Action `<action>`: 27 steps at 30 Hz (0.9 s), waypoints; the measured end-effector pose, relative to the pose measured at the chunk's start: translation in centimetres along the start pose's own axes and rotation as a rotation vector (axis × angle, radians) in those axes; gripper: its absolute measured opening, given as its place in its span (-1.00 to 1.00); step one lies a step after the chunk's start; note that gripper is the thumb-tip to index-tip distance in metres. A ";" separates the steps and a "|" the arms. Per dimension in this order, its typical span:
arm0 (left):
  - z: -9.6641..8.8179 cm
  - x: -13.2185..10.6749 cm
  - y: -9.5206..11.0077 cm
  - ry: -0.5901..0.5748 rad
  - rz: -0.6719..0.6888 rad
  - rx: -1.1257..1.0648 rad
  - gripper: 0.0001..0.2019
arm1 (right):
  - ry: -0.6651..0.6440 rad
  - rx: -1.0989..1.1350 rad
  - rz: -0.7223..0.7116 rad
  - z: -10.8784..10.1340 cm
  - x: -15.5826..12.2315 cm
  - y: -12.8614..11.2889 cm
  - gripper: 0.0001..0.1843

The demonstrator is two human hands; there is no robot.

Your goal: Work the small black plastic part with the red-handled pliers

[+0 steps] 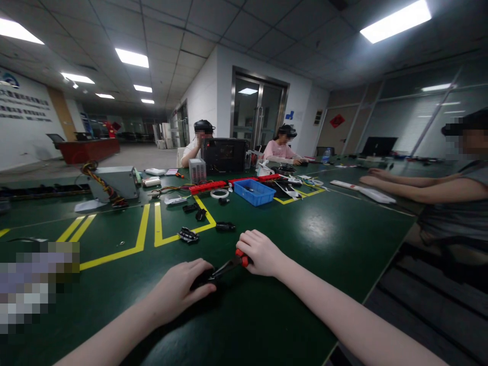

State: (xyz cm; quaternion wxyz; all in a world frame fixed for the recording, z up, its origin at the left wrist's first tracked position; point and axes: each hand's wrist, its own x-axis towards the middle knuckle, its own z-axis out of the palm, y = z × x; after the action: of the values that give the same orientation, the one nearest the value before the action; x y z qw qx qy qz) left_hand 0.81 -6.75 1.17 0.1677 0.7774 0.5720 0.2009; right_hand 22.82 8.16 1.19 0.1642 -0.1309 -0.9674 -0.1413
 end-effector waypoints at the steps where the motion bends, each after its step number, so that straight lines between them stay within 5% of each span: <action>1: 0.0 0.0 -0.1 0.000 -0.003 -0.001 -0.71 | -0.004 -0.002 -0.006 0.0 0.0 0.0 -0.80; 16: 0.1 -0.1 -0.2 -0.010 0.038 0.023 -0.71 | 0.103 0.000 0.000 0.0 0.0 0.2 -0.82; 27: 0.6 0.0 -0.6 -0.006 0.037 0.044 -0.68 | 0.012 -0.022 -0.002 0.1 0.1 -0.3 -0.84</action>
State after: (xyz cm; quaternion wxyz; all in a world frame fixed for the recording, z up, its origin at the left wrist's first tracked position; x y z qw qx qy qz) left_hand 0.64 -6.58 0.42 0.1487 0.7920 0.5612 0.1890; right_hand 22.66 7.96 1.08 0.1684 -0.1310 -0.9649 -0.1531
